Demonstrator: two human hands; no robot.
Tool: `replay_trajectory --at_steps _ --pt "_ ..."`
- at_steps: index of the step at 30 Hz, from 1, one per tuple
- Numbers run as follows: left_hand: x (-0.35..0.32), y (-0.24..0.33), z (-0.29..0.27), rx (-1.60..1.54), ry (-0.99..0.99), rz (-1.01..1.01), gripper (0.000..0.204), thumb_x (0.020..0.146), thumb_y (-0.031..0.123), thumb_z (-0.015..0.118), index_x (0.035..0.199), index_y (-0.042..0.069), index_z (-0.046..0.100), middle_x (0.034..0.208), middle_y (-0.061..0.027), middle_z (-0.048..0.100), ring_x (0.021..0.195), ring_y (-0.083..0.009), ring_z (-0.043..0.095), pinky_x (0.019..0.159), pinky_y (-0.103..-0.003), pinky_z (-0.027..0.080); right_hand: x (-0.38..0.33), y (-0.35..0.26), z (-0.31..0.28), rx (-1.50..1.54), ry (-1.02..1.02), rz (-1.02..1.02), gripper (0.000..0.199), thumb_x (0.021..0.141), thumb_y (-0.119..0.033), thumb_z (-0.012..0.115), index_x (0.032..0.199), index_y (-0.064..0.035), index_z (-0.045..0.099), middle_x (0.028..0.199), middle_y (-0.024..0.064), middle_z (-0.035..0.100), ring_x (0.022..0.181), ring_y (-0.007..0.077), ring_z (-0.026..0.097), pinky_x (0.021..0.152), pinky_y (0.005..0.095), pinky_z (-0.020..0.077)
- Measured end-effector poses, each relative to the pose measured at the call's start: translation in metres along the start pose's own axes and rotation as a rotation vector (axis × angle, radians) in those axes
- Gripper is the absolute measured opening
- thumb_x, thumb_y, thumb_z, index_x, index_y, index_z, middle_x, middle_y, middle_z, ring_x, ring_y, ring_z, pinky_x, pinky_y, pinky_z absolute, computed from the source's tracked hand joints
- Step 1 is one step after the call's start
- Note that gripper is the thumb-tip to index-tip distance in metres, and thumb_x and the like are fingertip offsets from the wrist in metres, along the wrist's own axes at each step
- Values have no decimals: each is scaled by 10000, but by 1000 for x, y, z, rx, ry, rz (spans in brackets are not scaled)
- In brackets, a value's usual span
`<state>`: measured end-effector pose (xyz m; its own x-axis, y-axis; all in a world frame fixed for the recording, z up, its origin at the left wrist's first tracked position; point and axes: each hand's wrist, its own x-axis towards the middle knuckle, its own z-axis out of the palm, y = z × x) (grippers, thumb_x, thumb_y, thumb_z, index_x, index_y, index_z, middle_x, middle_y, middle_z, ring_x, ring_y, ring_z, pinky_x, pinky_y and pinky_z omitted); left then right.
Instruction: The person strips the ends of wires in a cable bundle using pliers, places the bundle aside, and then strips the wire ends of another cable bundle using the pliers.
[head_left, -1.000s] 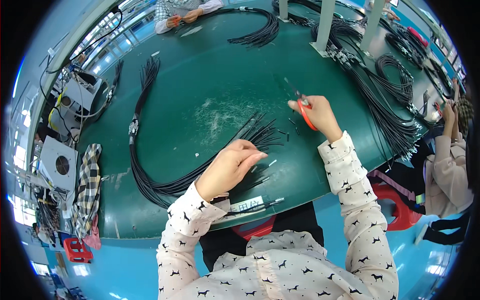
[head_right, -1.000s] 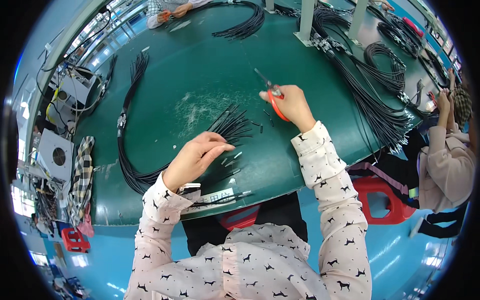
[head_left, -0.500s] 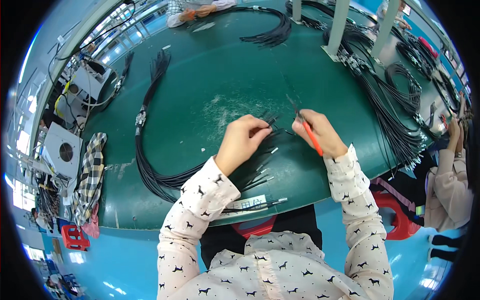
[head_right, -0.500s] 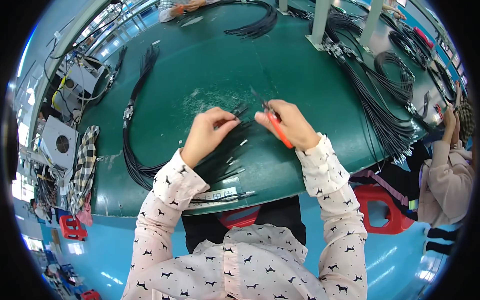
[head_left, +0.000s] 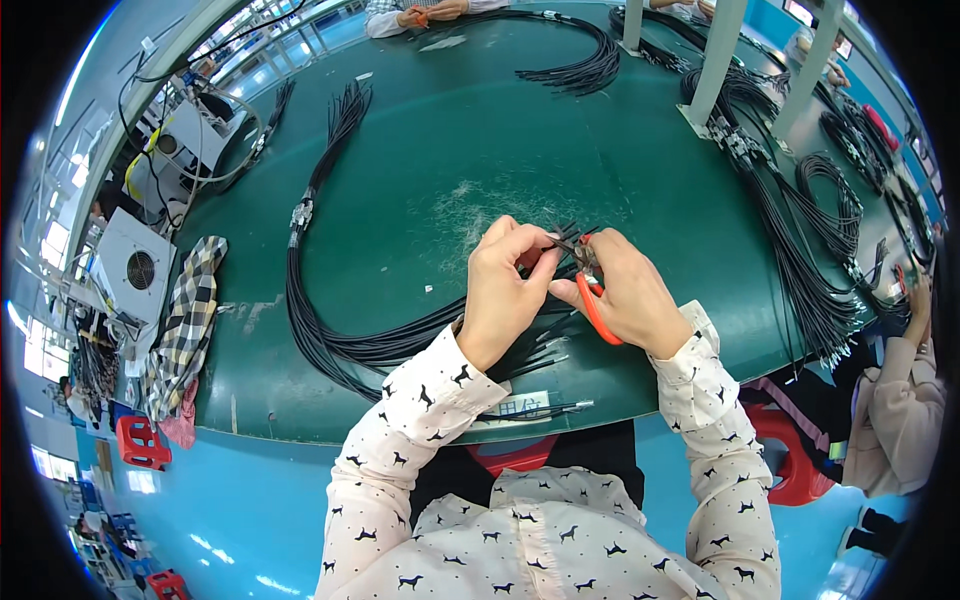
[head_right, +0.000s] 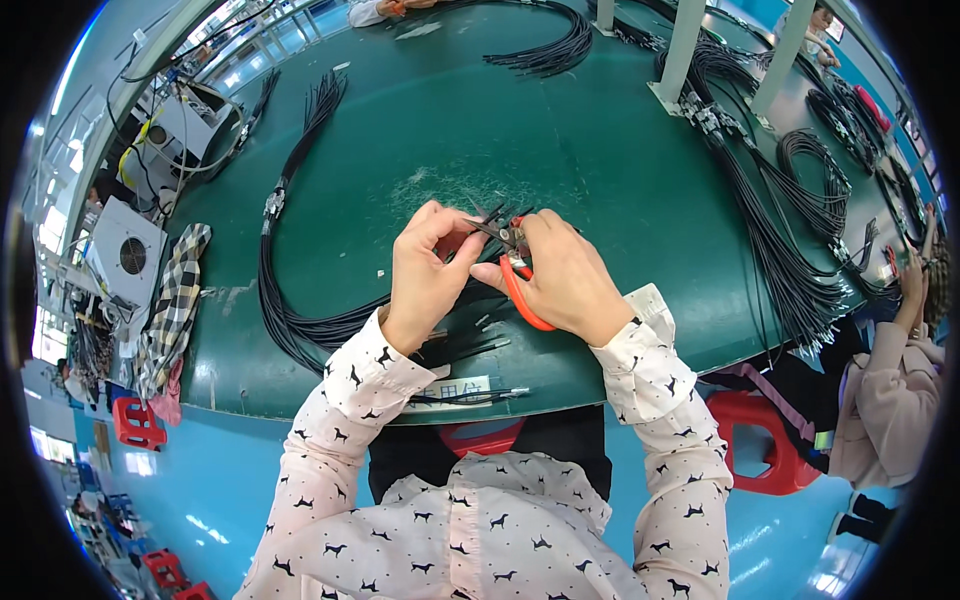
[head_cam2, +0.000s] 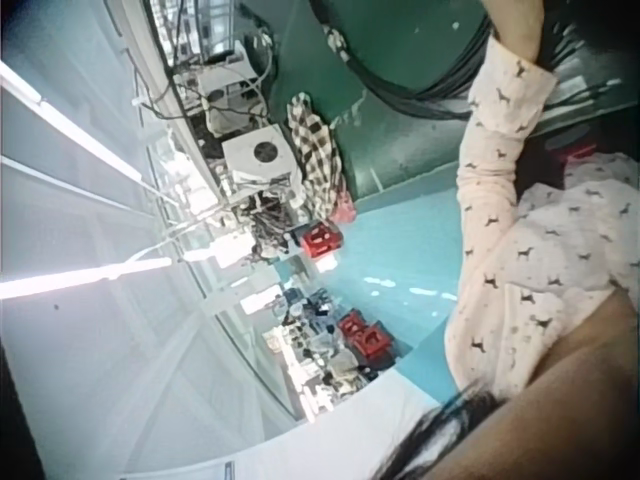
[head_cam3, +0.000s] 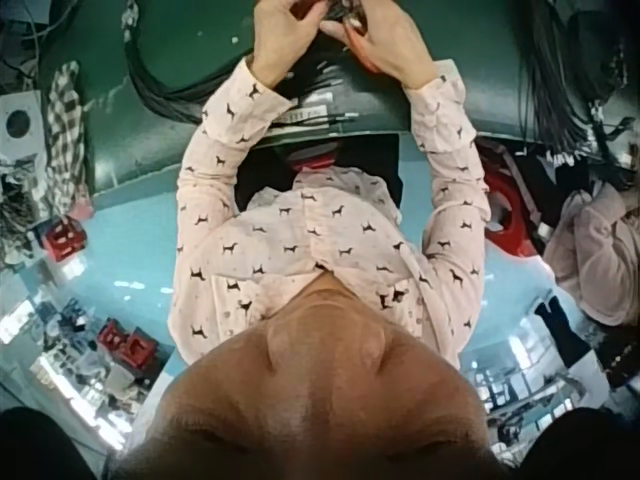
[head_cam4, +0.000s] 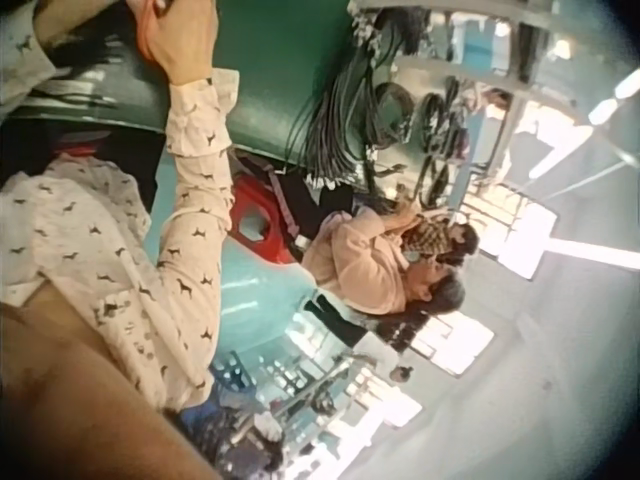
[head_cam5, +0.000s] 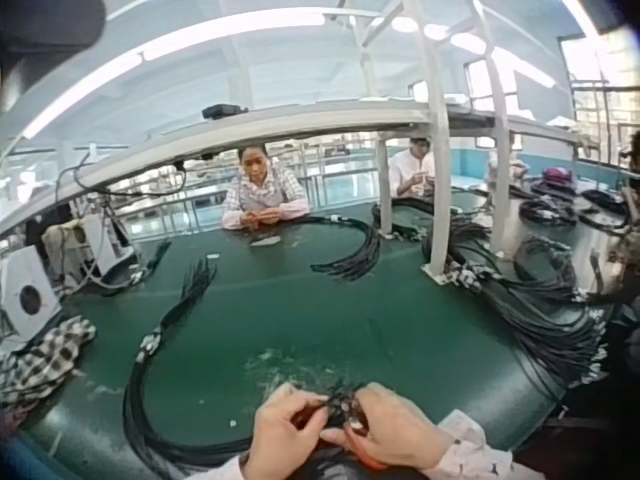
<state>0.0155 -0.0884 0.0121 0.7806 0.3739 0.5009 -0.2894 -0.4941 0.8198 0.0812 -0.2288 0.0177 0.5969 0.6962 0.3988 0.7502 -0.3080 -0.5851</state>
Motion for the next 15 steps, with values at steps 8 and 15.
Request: replay_trajectory --at_steps 8,15 --pt "-4 3 5 231 93 212 116 654 -49 614 736 24 577 633 -63 418 590 -189 420 547 -303 340 -2 1 -2 87 -31 40 503 716 -421 642 808 49 493 768 170 500 677 317 513 597 373 421" --pt "-6 2 10 335 208 357 135 641 -43 626 734 40 576 634 -55 407 605 -197 407 561 -306 321 -2 -1 -4 115 -94 43 504 728 -416 634 836 55 488 785 174 497 700 316 502 619 376 418"
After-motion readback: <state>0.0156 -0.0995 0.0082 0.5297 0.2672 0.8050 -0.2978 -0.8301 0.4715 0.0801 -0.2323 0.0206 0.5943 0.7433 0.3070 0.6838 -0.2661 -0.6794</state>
